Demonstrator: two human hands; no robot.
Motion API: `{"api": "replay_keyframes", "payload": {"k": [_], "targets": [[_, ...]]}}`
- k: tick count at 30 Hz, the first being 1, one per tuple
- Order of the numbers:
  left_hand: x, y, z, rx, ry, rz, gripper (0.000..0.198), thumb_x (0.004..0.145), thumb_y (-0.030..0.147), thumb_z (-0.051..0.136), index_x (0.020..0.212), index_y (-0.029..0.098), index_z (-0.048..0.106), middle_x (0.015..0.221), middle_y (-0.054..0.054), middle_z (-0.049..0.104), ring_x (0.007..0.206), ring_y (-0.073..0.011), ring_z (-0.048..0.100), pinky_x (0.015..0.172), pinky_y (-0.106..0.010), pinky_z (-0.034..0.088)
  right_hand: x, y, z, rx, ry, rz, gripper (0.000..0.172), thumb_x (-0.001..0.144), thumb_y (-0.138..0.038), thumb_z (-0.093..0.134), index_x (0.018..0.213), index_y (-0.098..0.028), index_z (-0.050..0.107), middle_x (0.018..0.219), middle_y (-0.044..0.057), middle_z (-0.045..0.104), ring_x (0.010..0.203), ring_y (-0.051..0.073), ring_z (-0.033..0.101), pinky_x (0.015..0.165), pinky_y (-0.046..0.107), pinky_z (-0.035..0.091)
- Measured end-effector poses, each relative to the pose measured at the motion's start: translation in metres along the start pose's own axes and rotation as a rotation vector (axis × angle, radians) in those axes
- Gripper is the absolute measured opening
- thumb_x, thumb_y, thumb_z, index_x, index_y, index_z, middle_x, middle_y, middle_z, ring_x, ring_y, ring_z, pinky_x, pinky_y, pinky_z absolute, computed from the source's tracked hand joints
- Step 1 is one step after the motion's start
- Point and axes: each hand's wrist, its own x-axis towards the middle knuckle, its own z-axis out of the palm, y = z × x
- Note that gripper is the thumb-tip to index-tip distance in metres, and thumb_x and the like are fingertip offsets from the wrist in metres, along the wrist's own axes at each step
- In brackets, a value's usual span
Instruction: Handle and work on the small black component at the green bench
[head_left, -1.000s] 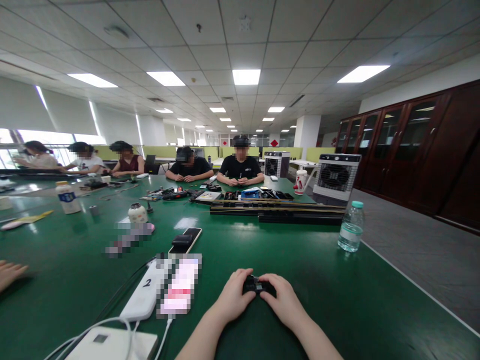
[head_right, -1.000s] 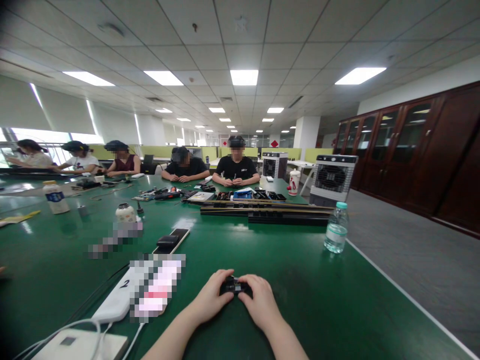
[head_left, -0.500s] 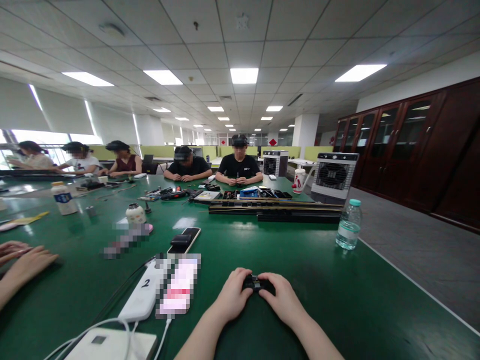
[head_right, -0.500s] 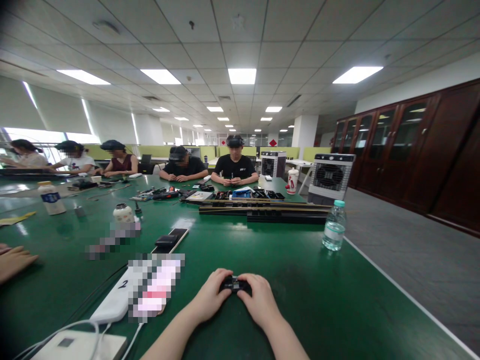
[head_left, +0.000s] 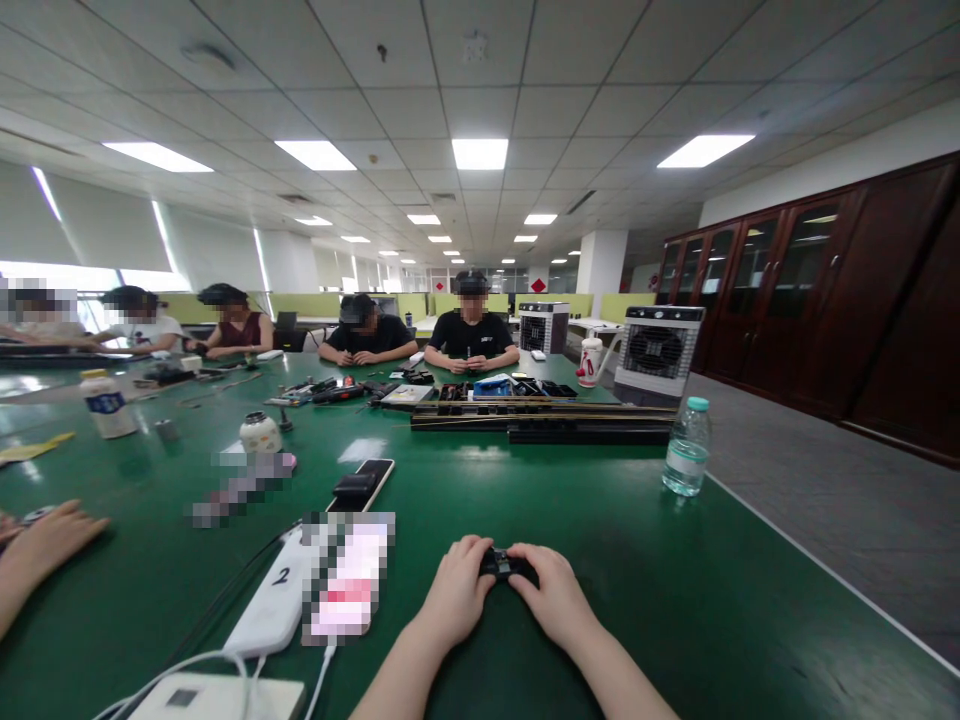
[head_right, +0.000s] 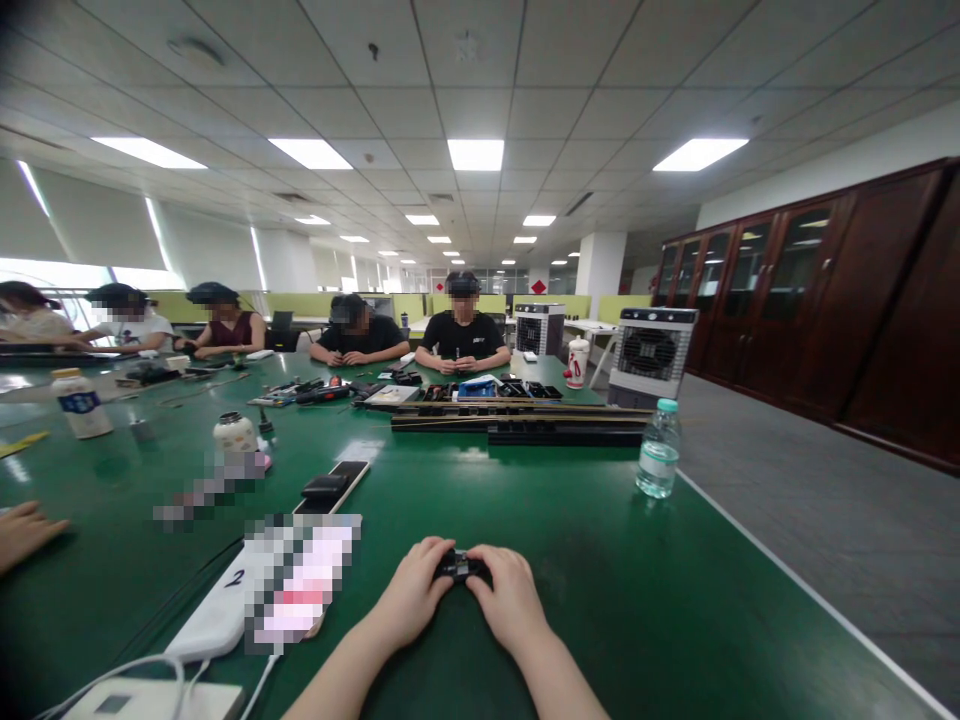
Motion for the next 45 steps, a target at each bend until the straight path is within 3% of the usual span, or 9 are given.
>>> {"api": "replay_keyframes", "payload": {"k": [16, 45], "targets": [[0.0044, -0.0078, 0.0017, -0.108, 0.052, 0.006, 0.044, 0.076, 0.017, 0.049, 0.12, 0.018, 0.053, 0.122, -0.008, 0.053, 0.113, -0.0211, 0.047, 0.101, -0.032, 0.034, 0.003, -0.004, -0.0002, -0.019, -0.004, 0.02, 0.028, 0.076, -0.026, 0.056, 0.102, -0.026, 0.065, 0.113, 0.002, 0.067, 0.11, 0.022, 0.057, 0.1, 0.038, 0.036], [0.0018, -0.0056, -0.0036, -0.107, 0.021, 0.034, 0.041, 0.075, 0.022, 0.055, 0.116, 0.021, 0.056, 0.117, -0.005, 0.059, 0.108, -0.0217, 0.051, 0.095, -0.034, 0.038, -0.0009, -0.0022, 0.0016, -0.054, -0.024, -0.032, 0.021, 0.078, -0.031, 0.054, 0.096, -0.026, 0.065, 0.114, 0.003, 0.066, 0.113, 0.023, 0.054, 0.101, 0.04, 0.035]]}}
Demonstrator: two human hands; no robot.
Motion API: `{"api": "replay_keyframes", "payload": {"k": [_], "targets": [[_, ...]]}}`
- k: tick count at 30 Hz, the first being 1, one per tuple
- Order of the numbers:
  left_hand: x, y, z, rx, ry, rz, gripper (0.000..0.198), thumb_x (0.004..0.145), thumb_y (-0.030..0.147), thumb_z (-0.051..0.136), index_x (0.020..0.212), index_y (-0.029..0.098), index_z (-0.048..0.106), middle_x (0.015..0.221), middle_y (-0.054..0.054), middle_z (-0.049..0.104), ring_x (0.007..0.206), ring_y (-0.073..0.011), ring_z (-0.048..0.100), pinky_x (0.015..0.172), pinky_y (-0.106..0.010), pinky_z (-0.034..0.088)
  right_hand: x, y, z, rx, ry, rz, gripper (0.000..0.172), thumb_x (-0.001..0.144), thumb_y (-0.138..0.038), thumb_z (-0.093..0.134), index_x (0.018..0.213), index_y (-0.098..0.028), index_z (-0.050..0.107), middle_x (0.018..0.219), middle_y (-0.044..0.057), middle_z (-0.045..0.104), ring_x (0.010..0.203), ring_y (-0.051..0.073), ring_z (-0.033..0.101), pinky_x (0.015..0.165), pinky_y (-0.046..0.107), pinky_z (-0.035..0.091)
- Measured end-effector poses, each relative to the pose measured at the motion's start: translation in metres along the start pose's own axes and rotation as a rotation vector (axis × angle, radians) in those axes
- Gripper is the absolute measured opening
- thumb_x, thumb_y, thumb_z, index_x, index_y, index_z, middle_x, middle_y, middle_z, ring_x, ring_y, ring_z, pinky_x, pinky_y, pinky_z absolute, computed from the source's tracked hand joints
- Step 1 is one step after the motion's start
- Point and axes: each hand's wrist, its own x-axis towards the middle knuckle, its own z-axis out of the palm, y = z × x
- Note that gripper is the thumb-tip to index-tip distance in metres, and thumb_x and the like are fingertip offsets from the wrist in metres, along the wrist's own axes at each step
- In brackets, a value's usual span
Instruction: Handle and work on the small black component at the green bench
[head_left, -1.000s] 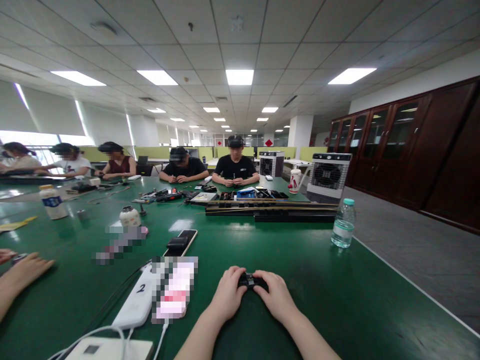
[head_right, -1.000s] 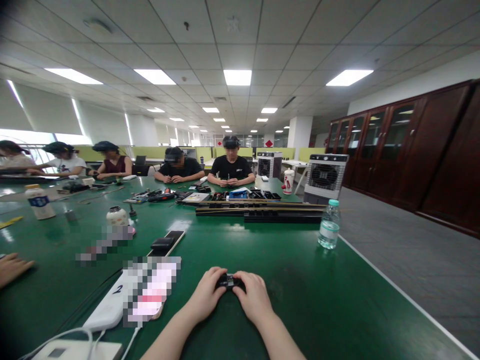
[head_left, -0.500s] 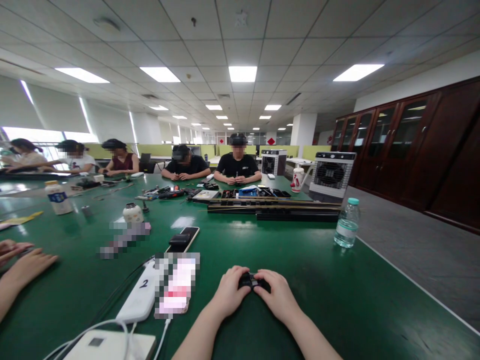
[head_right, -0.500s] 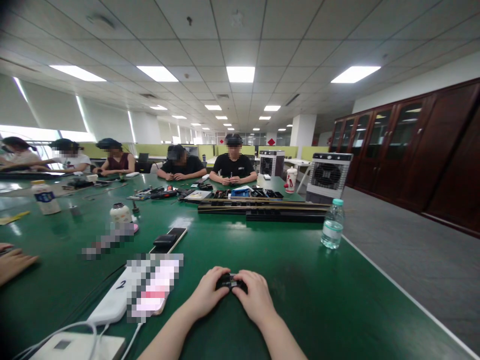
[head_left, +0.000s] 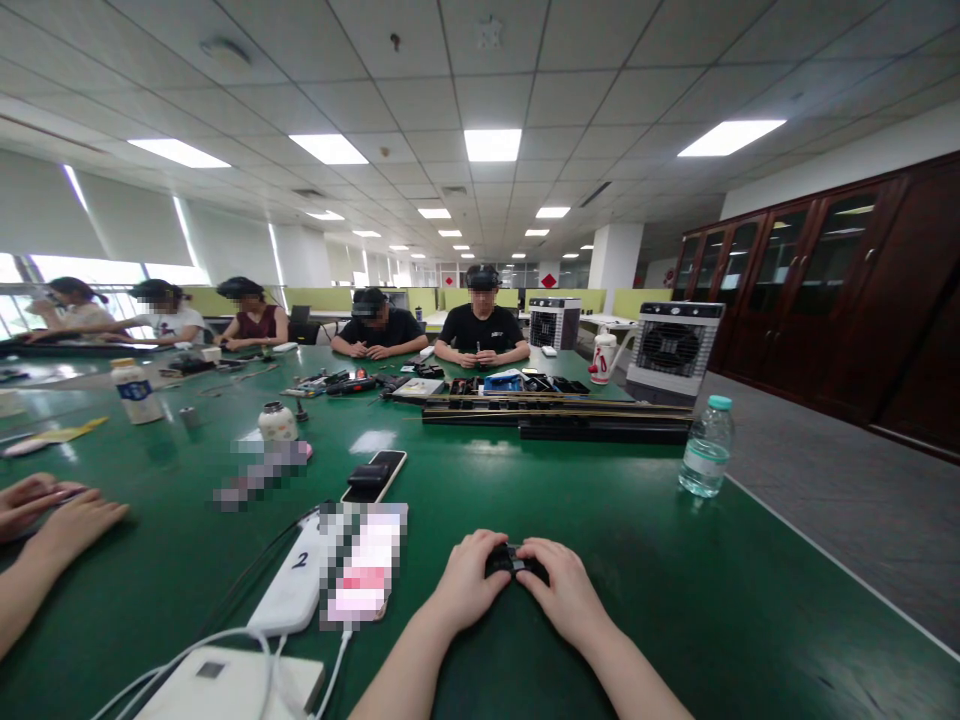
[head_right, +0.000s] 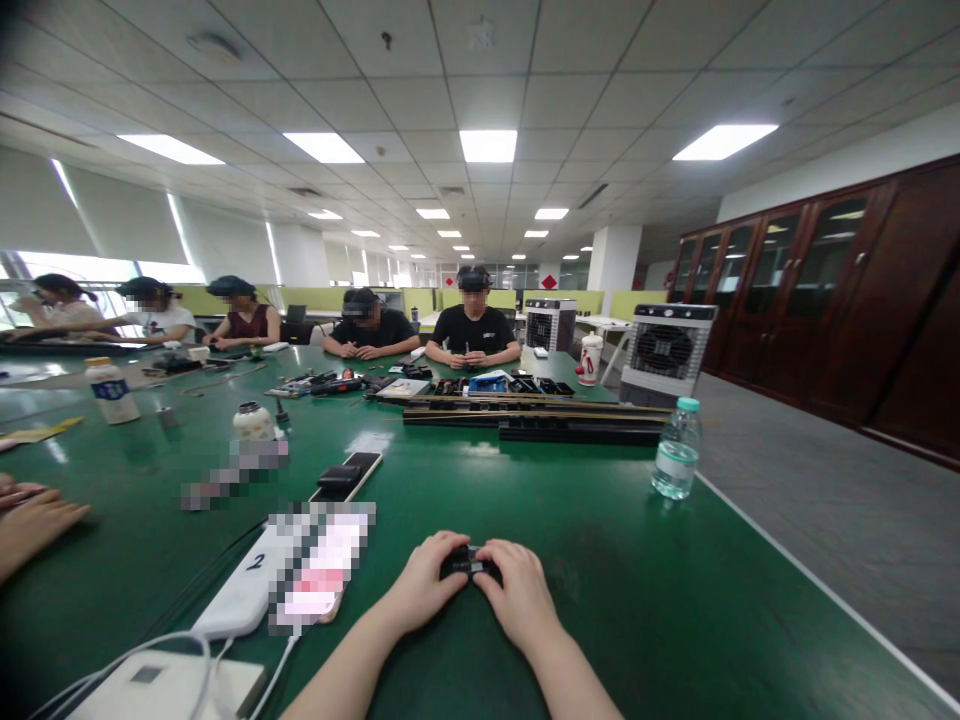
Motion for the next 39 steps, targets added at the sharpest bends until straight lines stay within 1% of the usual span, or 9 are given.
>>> {"api": "replay_keyframes", "payload": {"k": [10, 15, 22, 30, 39], "targets": [[0.0, 0.0, 0.001, 0.001, 0.0, 0.008, 0.04, 0.076, 0.023, 0.055, 0.115, 0.02, 0.056, 0.115, -0.005, 0.06, 0.106, -0.0212, 0.052, 0.094, -0.034, 0.039, 0.0, 0.001, 0.001, -0.012, -0.004, -0.013, 0.021, 0.08, -0.031, 0.053, 0.097, -0.026, 0.064, 0.115, 0.003, 0.065, 0.114, 0.022, 0.054, 0.1, 0.04, 0.035], [-0.001, 0.001, -0.001, 0.022, -0.009, -0.011, 0.04, 0.075, 0.022, 0.055, 0.115, 0.021, 0.056, 0.116, -0.005, 0.06, 0.107, -0.0218, 0.052, 0.094, -0.035, 0.039, 0.0, 0.002, 0.002, -0.009, -0.001, -0.015, 0.021, 0.079, -0.031, 0.054, 0.097, -0.027, 0.065, 0.115, 0.003, 0.065, 0.113, 0.022, 0.055, 0.1, 0.039, 0.036], [-0.001, 0.0, 0.0, 0.024, -0.006, -0.004, 0.039, 0.077, 0.023, 0.053, 0.116, 0.022, 0.056, 0.116, -0.005, 0.06, 0.107, -0.0215, 0.052, 0.094, -0.034, 0.038, 0.0, 0.0, 0.0, 0.011, 0.007, -0.021, 0.022, 0.08, -0.032, 0.053, 0.097, -0.026, 0.065, 0.115, 0.004, 0.065, 0.113, 0.023, 0.054, 0.1, 0.04, 0.036], [-0.001, 0.001, -0.001, 0.004, -0.003, -0.001, 0.041, 0.075, 0.023, 0.055, 0.116, 0.02, 0.056, 0.115, -0.006, 0.06, 0.107, -0.0221, 0.052, 0.094, -0.034, 0.038, 0.0, -0.002, -0.003, 0.064, 0.084, -0.003, 0.022, 0.082, -0.03, 0.048, 0.097, -0.023, 0.063, 0.105, 0.006, 0.067, 0.104, 0.023, 0.057, 0.095, 0.039, 0.04], [-0.002, 0.008, -0.005, 0.003, -0.021, -0.027, 0.041, 0.074, 0.019, 0.055, 0.115, 0.02, 0.055, 0.115, -0.005, 0.059, 0.107, -0.0209, 0.051, 0.095, -0.032, 0.037, -0.001, 0.009, -0.001, 0.121, 0.22, 0.051, 0.028, 0.082, -0.031, 0.048, 0.105, -0.021, 0.06, 0.104, 0.008, 0.067, 0.101, 0.023, 0.06, 0.093, 0.038, 0.044]]}}
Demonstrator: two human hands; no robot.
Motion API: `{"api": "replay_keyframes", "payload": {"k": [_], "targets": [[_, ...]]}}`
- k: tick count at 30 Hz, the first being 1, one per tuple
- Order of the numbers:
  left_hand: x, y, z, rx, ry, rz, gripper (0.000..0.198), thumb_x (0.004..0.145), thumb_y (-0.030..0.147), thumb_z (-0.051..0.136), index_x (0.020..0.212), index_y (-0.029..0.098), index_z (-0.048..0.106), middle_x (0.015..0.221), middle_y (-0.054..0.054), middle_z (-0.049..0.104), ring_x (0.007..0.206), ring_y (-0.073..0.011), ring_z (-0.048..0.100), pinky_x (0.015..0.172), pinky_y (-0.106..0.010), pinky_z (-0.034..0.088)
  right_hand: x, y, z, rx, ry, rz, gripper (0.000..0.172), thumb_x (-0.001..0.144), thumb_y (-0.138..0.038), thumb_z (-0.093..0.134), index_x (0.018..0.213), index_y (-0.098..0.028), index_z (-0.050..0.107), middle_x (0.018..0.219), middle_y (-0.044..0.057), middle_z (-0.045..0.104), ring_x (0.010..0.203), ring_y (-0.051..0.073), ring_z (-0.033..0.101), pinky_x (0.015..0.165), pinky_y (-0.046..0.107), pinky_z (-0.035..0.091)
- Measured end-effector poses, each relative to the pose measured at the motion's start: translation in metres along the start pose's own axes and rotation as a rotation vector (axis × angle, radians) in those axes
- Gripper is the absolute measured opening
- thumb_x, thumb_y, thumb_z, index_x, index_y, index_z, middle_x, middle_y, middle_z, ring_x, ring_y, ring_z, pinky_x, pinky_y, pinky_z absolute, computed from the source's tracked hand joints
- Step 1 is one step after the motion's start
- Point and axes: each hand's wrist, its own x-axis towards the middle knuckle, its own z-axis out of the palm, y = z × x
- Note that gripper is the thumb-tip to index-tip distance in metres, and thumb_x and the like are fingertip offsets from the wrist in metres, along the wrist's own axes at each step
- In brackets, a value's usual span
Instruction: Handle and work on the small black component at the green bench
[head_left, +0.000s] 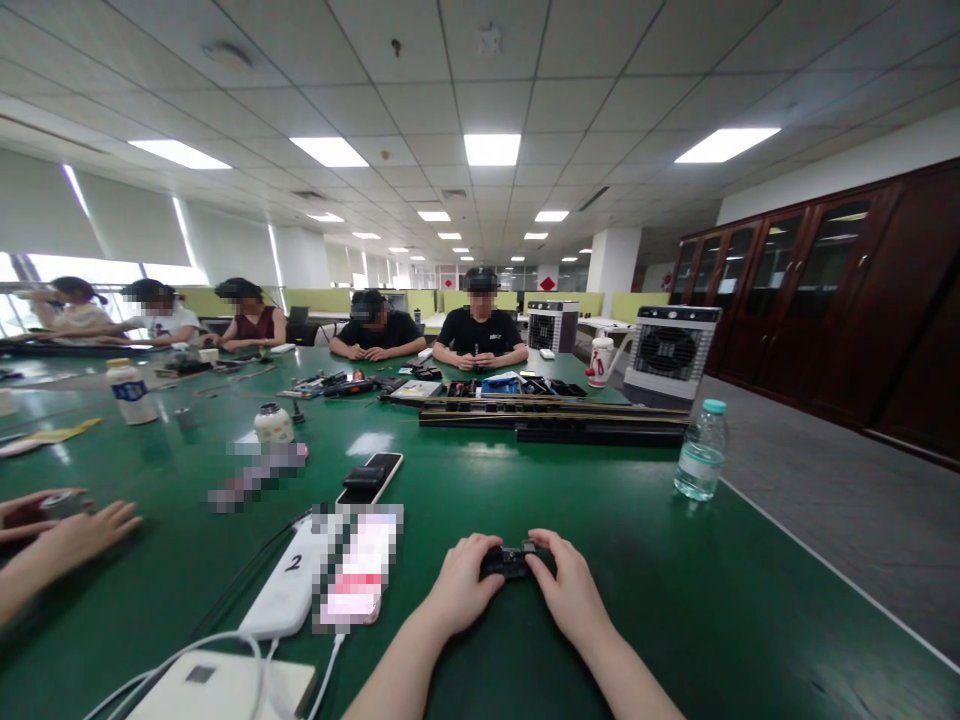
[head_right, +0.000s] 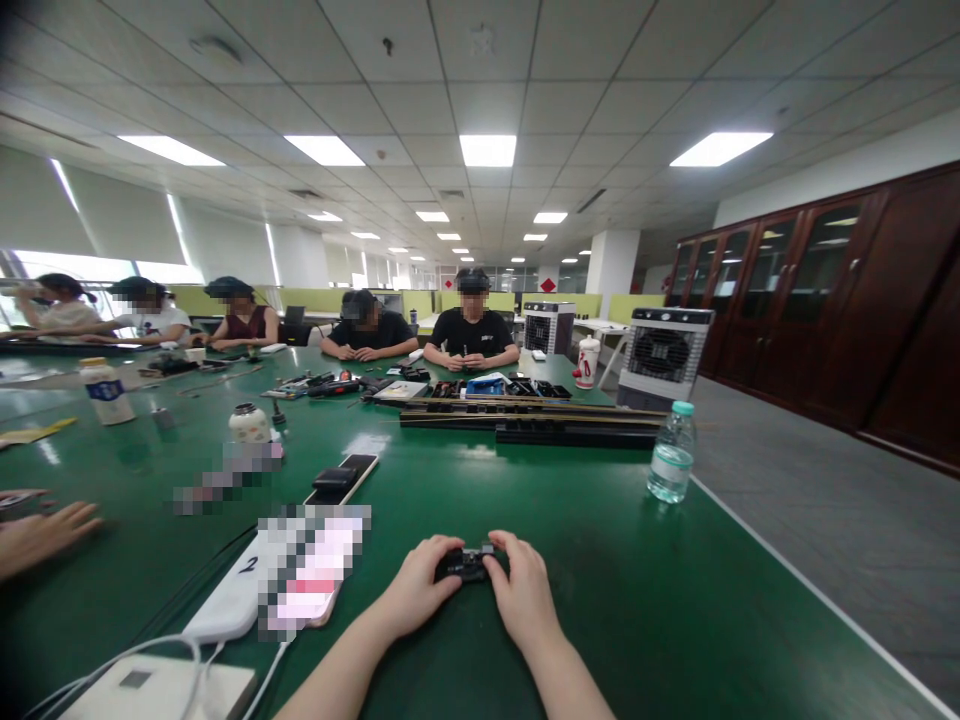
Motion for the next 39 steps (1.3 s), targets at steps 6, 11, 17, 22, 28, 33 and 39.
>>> {"api": "replay_keyframes", "payload": {"k": [6, 11, 17, 22, 28, 33, 39], "targets": [[0.0, 0.001, 0.0, -0.006, -0.009, -0.007, 0.041, 0.072, 0.018, 0.057, 0.113, 0.021, 0.055, 0.116, -0.004, 0.059, 0.108, -0.0206, 0.051, 0.095, -0.031, 0.037, 0.002, 0.011, -0.004, 0.0, 0.085, 0.038, 0.028, 0.081, -0.031, 0.047, 0.103, -0.02, 0.062, 0.102, 0.007, 0.069, 0.099, 0.023, 0.062, 0.091, 0.038, 0.047], [0.0, 0.001, 0.0, -0.028, -0.022, -0.025, 0.044, 0.072, 0.019, 0.058, 0.115, 0.021, 0.055, 0.116, -0.004, 0.06, 0.108, -0.0215, 0.052, 0.095, -0.031, 0.037, 0.004, 0.016, -0.007, -0.009, 0.133, 0.084, 0.03, 0.081, -0.031, 0.047, 0.105, -0.02, 0.062, 0.104, 0.008, 0.069, 0.099, 0.023, 0.063, 0.09, 0.039, 0.048], [-0.001, 0.005, -0.003, -0.022, -0.038, -0.014, 0.047, 0.072, 0.019, 0.057, 0.119, 0.021, 0.054, 0.118, -0.004, 0.059, 0.111, -0.0213, 0.05, 0.097, -0.031, 0.035, 0.006, 0.016, -0.009, -0.021, 0.201, 0.087, 0.032, 0.082, -0.033, 0.045, 0.105, -0.019, 0.062, 0.105, 0.009, 0.069, 0.101, 0.024, 0.062, 0.091, 0.04, 0.048], [-0.002, 0.006, -0.005, -0.022, -0.045, -0.01, 0.047, 0.072, 0.02, 0.058, 0.119, 0.02, 0.055, 0.117, -0.005, 0.06, 0.11, -0.0215, 0.051, 0.096, -0.031, 0.035, 0.006, 0.015, -0.011, -0.031, 0.218, 0.077, 0.034, 0.084, -0.034, 0.043, 0.107, -0.018, 0.061, 0.108, 0.01, 0.068, 0.103, 0.024, 0.061, 0.093, 0.042, 0.047], [-0.002, 0.003, -0.003, -0.013, -0.045, -0.009, 0.047, 0.073, 0.02, 0.058, 0.119, 0.02, 0.054, 0.117, -0.005, 0.059, 0.109, -0.0213, 0.051, 0.096, -0.031, 0.035, 0.003, 0.011, -0.008, -0.02, 0.146, 0.067, 0.032, 0.083, -0.032, 0.045, 0.106, -0.019, 0.062, 0.105, 0.009, 0.068, 0.101, 0.024, 0.061, 0.092, 0.041, 0.047], [0.0, 0.0, -0.001, -0.011, -0.02, 0.008, 0.046, 0.072, 0.019, 0.058, 0.118, 0.02, 0.055, 0.116, -0.005, 0.06, 0.108, -0.0209, 0.052, 0.095, -0.031, 0.036, -0.001, -0.002, -0.004, 0.013, 0.0, 0.002, 0.026, 0.081, -0.03, 0.049, 0.101, -0.021, 0.064, 0.103, 0.008, 0.068, 0.101, 0.024, 0.06, 0.094, 0.04, 0.044], [-0.001, 0.001, -0.002, -0.002, -0.022, -0.001, 0.044, 0.072, 0.021, 0.058, 0.116, 0.021, 0.057, 0.115, -0.005, 0.061, 0.107, -0.0217, 0.052, 0.095, -0.032, 0.037, -0.004, -0.017, -0.005, -0.001, -0.117, -0.079, 0.02, 0.082, -0.029, 0.051, 0.095, -0.022, 0.065, 0.102, 0.006, 0.068, 0.103, 0.022, 0.057, 0.095, 0.038, 0.041]]}}
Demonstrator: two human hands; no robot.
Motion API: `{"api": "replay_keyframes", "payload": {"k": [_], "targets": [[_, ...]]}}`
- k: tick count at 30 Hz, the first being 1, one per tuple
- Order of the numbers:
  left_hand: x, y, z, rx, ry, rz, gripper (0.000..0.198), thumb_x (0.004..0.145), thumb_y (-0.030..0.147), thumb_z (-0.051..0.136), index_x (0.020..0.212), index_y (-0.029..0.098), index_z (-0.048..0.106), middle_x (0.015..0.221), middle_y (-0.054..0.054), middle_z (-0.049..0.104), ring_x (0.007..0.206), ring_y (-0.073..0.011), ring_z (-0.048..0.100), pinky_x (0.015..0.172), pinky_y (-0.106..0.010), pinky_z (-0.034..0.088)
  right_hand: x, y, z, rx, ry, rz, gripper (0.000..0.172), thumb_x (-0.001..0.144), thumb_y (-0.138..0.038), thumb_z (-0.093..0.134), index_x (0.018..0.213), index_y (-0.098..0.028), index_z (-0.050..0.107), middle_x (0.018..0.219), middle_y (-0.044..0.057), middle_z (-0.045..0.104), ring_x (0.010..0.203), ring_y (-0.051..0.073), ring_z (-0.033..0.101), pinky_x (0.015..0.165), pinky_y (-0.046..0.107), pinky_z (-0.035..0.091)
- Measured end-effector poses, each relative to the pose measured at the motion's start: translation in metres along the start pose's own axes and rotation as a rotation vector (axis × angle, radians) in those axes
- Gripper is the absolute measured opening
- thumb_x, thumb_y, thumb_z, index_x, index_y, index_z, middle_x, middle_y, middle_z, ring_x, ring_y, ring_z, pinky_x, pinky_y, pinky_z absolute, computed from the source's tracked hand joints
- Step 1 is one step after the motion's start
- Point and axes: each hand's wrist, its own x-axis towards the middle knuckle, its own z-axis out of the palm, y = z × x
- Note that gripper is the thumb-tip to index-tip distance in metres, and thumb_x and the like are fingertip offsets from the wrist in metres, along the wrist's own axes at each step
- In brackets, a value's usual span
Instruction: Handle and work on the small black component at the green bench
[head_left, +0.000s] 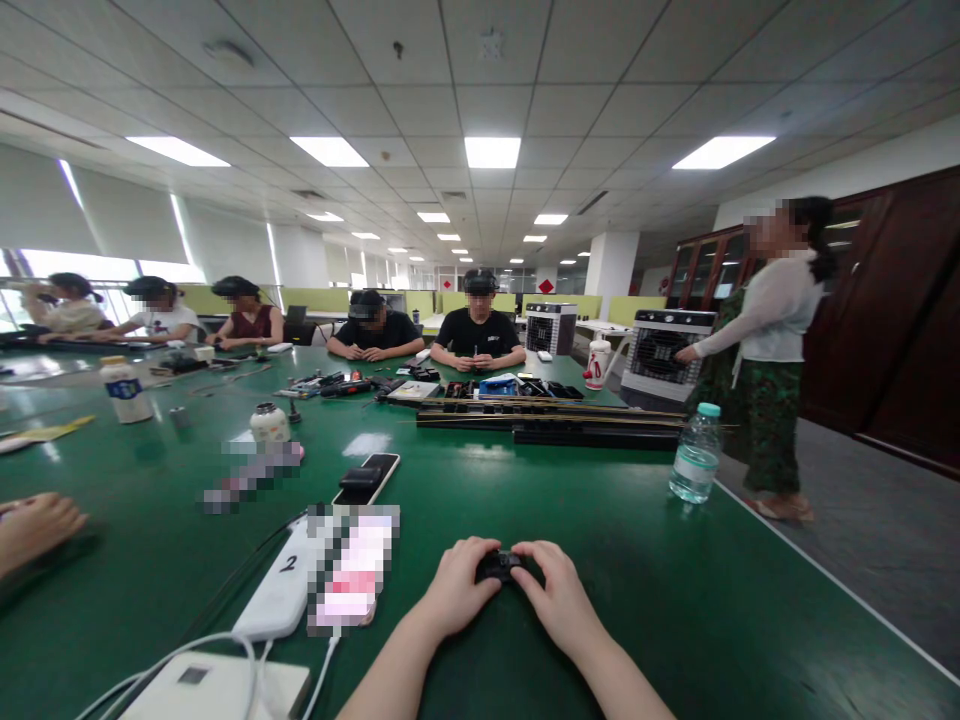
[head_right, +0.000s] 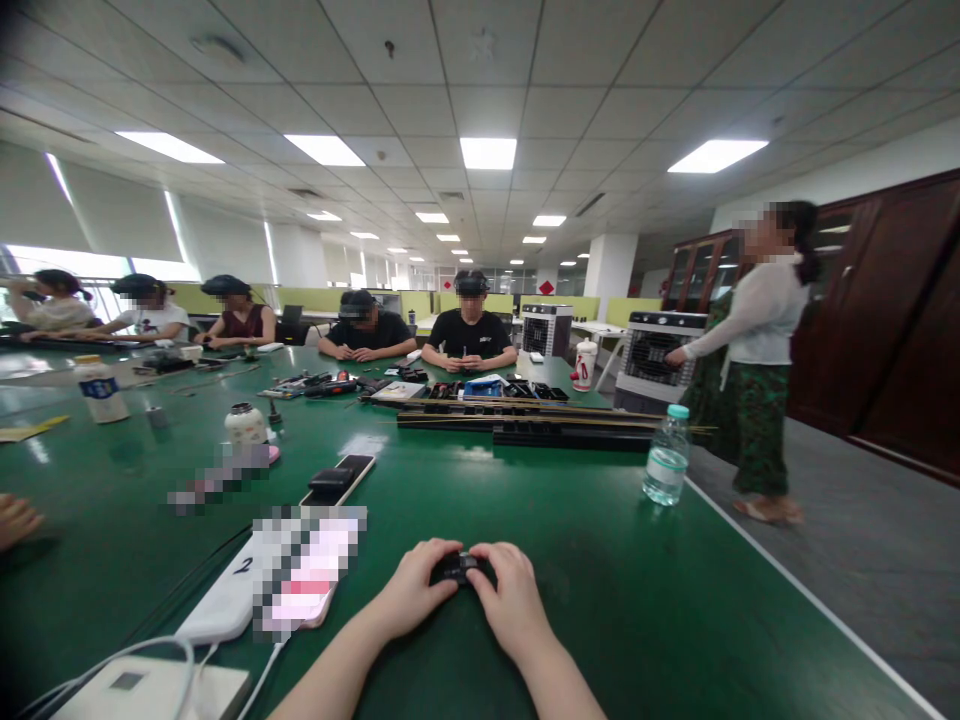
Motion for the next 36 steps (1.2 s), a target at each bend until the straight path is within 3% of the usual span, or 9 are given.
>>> {"api": "replay_keyframes", "payload": {"k": [8, 19, 28, 36], "targets": [[0.0001, -0.0007, 0.0011, 0.013, -0.001, 0.001, 0.043, 0.073, 0.021, 0.058, 0.115, 0.021, 0.057, 0.114, -0.004, 0.061, 0.107, -0.021, 0.053, 0.094, -0.032, 0.038, 0.0003, 0.0039, 0.0048, -0.129, -0.091, 0.026, 0.019, 0.079, -0.027, 0.055, 0.094, -0.025, 0.066, 0.113, 0.004, 0.065, 0.113, 0.023, 0.052, 0.099, 0.04, 0.035], [0.0014, -0.0014, 0.0013, -0.028, -0.01, 0.01, 0.047, 0.073, 0.02, 0.055, 0.12, 0.022, 0.055, 0.119, -0.006, 0.057, 0.111, -0.0214, 0.051, 0.097, -0.032, 0.037, -0.0006, 0.0079, -0.0012, 0.025, -0.034, 0.053, 0.032, 0.071, -0.02, 0.057, 0.101, -0.024, 0.066, 0.11, 0.005, 0.067, 0.108, 0.023, 0.057, 0.099, 0.04, 0.039], [0.003, -0.0057, 0.0063, -0.029, -0.001, -0.007, 0.053, 0.07, 0.021, 0.059, 0.122, 0.019, 0.052, 0.122, -0.007, 0.055, 0.113, -0.0225, 0.049, 0.1, -0.033, 0.035, -0.0003, 0.0054, -0.0038, 0.027, -0.032, 0.075, 0.026, 0.074, -0.02, 0.055, 0.096, -0.023, 0.067, 0.102, 0.004, 0.069, 0.101, 0.021, 0.06, 0.094, 0.036, 0.043], [0.0027, -0.0014, 0.0034, -0.035, 0.02, 0.017, 0.037, 0.075, 0.021, 0.056, 0.112, 0.021, 0.057, 0.114, -0.006, 0.059, 0.107, -0.0207, 0.053, 0.095, -0.032, 0.04, -0.0016, 0.0065, -0.0038, 0.044, -0.014, 0.049, 0.028, 0.074, -0.02, 0.055, 0.099, -0.022, 0.066, 0.105, 0.005, 0.068, 0.103, 0.022, 0.059, 0.096, 0.038, 0.042]]}}
